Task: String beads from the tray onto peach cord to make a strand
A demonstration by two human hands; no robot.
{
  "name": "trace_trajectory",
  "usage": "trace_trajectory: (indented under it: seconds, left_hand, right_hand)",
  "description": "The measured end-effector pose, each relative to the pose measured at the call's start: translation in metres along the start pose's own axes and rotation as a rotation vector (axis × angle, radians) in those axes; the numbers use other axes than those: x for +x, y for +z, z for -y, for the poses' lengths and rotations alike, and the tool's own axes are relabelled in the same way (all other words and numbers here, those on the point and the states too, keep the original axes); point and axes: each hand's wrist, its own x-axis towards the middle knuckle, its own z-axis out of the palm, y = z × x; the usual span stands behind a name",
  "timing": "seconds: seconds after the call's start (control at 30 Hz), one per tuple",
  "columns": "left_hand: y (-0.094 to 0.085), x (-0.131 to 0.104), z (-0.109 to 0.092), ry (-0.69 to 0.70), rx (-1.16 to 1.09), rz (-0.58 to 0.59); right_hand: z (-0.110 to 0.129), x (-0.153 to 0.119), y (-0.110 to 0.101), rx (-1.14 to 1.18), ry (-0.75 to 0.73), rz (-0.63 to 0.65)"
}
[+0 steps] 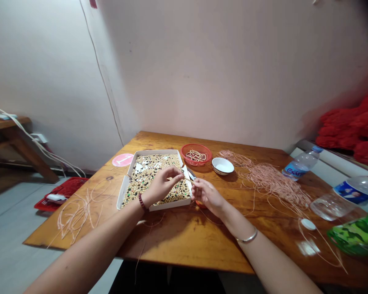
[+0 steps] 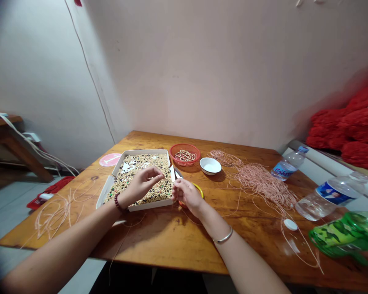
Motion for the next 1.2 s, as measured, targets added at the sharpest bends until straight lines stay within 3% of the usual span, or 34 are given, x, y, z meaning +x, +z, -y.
trace_trajectory:
  seconds: [0.2, 0.37, 0.97, 1.2]
  left_hand:
    - [0.0011, -0.0007, -0.0012, 0.011, 0.039, 0.002]
    - [0.0, 0.0002, 0.0007, -0.024, 0.019, -0.013]
    - [-0.0018, 0.001, 0.0047, -0.034, 0.014, -0.035]
    - [-0.0041, 0.0003, 0.0001, -0.033, 0.004, -0.013]
  right_hand:
    - [-0.0009, -0.0002, -0.0003, 0.01, 0.057, 0.071]
    - [0.001, -0.0005, -0.0018, -0.007, 0.087, 0.033]
    - [-0.0083, 0.0078, -0.009, -0.174, -0.119, 0.007]
    - [-0.0036, 0.0002, -0.0027, -0.064, 0.047, 0.14]
